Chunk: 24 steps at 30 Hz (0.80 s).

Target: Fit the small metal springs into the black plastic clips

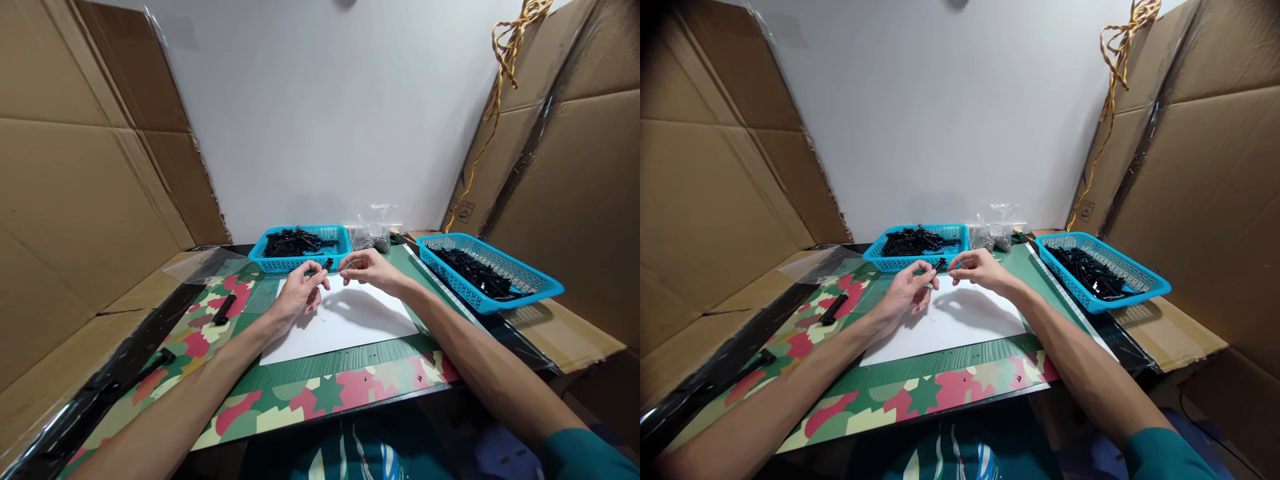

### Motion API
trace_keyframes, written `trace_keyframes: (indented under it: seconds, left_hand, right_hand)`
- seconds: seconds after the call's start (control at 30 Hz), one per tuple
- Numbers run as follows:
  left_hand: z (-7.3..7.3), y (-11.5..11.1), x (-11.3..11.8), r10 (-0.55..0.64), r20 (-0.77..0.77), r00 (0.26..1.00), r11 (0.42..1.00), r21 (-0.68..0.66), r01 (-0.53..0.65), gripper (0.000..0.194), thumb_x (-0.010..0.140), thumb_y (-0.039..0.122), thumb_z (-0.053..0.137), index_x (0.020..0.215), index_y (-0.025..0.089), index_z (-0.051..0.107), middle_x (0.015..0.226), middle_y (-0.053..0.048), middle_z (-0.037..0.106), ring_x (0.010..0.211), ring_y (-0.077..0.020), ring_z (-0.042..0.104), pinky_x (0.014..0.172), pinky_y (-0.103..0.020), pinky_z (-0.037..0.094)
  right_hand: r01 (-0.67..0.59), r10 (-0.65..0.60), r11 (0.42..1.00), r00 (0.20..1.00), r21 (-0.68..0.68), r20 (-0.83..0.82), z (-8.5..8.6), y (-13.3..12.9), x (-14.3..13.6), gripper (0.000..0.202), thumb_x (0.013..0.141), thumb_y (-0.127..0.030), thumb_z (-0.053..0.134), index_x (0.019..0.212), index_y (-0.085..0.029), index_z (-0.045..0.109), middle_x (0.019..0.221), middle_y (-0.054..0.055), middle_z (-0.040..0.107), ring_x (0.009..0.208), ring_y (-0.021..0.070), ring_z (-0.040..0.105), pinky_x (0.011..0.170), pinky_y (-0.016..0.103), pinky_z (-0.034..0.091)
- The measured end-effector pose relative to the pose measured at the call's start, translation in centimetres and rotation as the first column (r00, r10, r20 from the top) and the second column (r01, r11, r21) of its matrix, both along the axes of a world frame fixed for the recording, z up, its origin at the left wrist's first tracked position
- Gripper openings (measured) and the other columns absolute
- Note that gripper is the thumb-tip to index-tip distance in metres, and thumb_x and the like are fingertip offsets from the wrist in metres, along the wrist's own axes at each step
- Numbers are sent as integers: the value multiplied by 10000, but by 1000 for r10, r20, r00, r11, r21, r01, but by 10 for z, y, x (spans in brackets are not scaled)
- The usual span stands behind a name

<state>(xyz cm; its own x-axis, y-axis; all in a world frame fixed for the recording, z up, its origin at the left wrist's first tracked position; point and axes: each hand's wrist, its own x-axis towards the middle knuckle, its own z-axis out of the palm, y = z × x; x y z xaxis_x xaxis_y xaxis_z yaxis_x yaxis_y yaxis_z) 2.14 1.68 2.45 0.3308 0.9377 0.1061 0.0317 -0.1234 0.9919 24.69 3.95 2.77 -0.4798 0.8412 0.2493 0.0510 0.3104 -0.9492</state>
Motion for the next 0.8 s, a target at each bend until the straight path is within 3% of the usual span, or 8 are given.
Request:
trace_keyframes:
  seconds: [0.13, 0.3, 0.63, 0.8]
  left_hand:
    - [-3, 1, 0, -3, 1, 1000, 1000, 18, 3, 470, 856, 591, 767, 948, 227, 484, 826, 41, 668, 381, -43, 480, 330, -167, 304]
    - [-6, 1, -2, -19, -17, 1000, 998, 55, 20, 401, 897, 546, 757, 1074, 205, 642, 865, 24, 654, 393, -27, 461, 337, -174, 305]
    - [-8, 1, -2, 0, -125, 992, 981, 193, 24, 370, 933, 549, 721, 938, 179, 717, 795, 11, 652, 414, -35, 451, 369, -192, 322]
    - [-7, -1, 0, 16, -129, 992, 979, 205, 11, 368, 925, 551, 727, 943, 183, 730, 795, 8, 653, 433, -45, 447, 382, -198, 352]
  right_hand:
    - [-11, 10, 999, 1000, 43, 13, -1, -1, -1, 350, 831, -487, 822, 908, -149, 780, 787, 62, 759, 631, 120, 520, 564, 265, 298]
    - [-16, 16, 1000, 1000, 6, -11, -2, -2, -1, 345, 825, -453, 840, 967, -140, 811, 862, 90, 795, 644, 111, 522, 573, 256, 313]
    - [-54, 54, 999, 998, 2, 11, 4, -7, -1, 360, 862, -469, 788, 1001, -140, 830, 899, 102, 800, 613, 103, 447, 552, 257, 308]
    - [-40, 39, 999, 999, -37, -28, 6, -10, -6, 303, 868, -432, 769, 972, -149, 736, 833, 82, 778, 608, 105, 458, 559, 256, 317]
